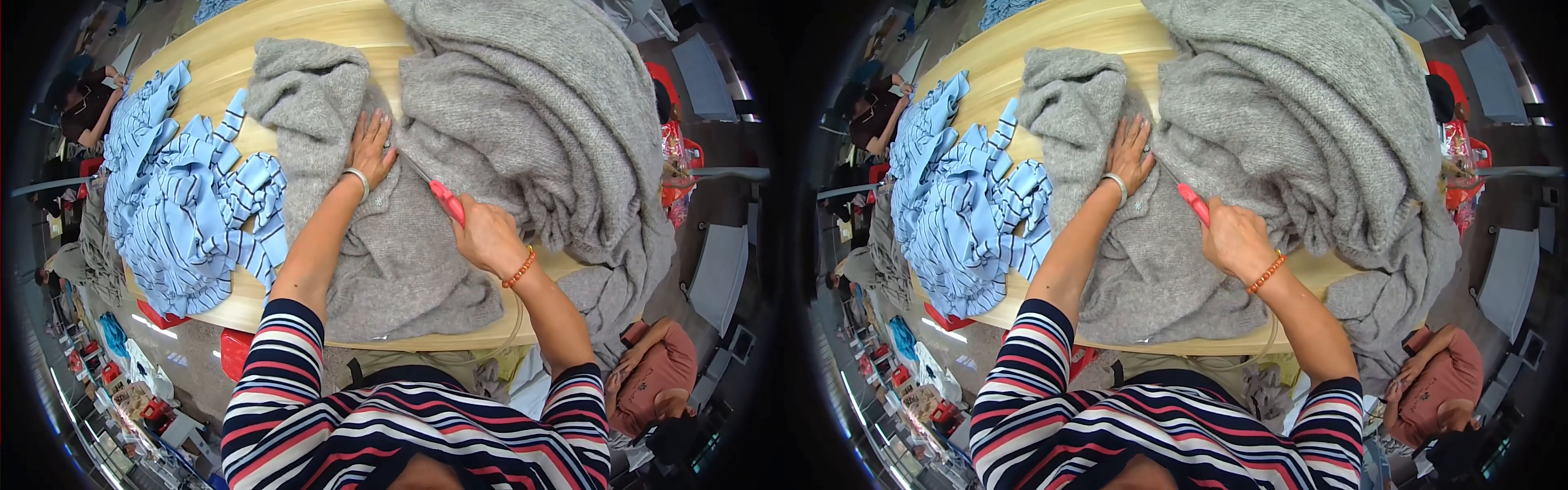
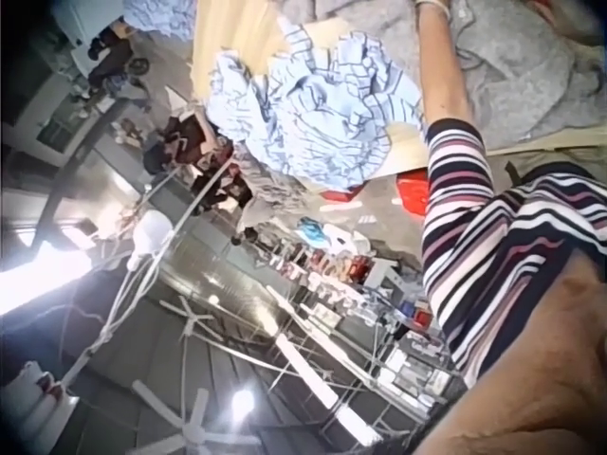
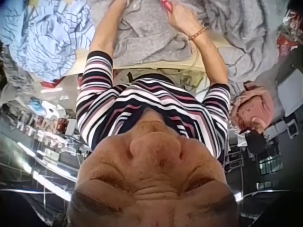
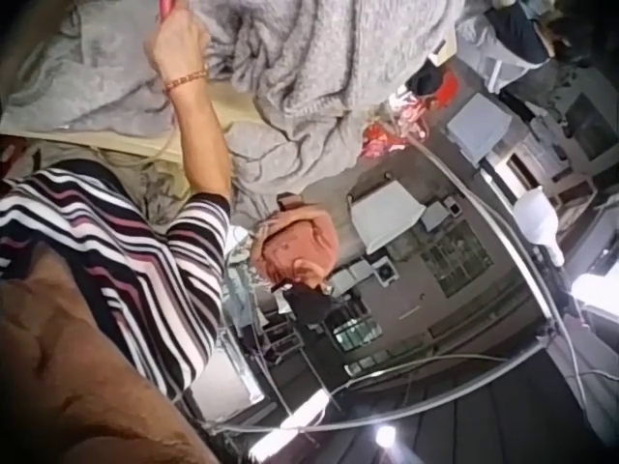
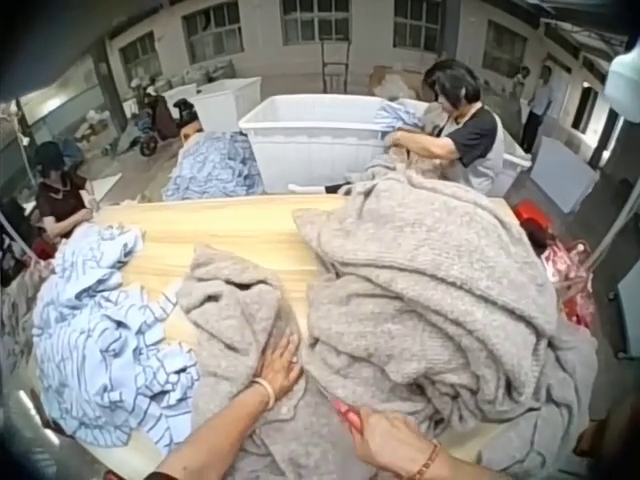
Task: Trimming loose threads from garments using scissors.
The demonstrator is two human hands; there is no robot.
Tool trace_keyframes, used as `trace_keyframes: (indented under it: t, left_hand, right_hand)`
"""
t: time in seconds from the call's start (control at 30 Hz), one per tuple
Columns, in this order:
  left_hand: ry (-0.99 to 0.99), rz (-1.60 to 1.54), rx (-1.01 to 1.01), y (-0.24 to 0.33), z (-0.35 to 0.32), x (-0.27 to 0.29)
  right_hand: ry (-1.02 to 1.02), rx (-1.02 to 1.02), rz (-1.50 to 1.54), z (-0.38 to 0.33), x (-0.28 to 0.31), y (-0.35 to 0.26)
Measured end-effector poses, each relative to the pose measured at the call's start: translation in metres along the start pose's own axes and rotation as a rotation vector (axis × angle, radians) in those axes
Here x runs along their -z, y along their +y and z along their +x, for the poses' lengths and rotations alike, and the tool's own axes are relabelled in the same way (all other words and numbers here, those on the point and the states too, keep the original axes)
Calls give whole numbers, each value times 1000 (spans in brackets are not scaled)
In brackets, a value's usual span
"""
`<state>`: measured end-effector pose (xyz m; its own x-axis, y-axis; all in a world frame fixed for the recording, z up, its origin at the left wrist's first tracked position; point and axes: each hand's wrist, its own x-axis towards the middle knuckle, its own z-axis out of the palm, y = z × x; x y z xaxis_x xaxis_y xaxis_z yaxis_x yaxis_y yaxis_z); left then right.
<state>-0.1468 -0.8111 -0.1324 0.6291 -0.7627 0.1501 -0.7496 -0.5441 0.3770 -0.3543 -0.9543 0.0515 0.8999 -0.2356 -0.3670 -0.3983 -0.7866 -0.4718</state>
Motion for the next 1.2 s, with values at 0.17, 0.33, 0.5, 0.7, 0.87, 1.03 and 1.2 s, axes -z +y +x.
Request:
trace_keyframes:
  t: [0.17, 0.33, 0.5, 0.7, 0.87, 1.03, 1.2]
  left_hand:
    - [-50, 1, 14, -2, -3, 2]
    - [-74, 26, 29, 4, -2, 10]
    - [-69, -6, 0, 1, 2, 4]
    - [17, 8, -26, 2, -12, -3]
    - [24, -170, -7, 6, -45, -4]
    - [-23, -387, 3, 1, -63, 33]
    - [115, 94, 68, 52, -160, 147]
  right_hand:
    - [-111, -11, -8, -8, 0, 3]
    - [-18, -93, 21, 1, 4, 0]
    - [-140, -16, -89, -8, -9, 2]
    - [-164, -7, -50, -46, -10, -10]
    - [-184, 26, -39, -59, -22, -16]
    - [-48, -30, 37, -70, -32, -5]
    - [59, -100, 109, -112, -30, 22]
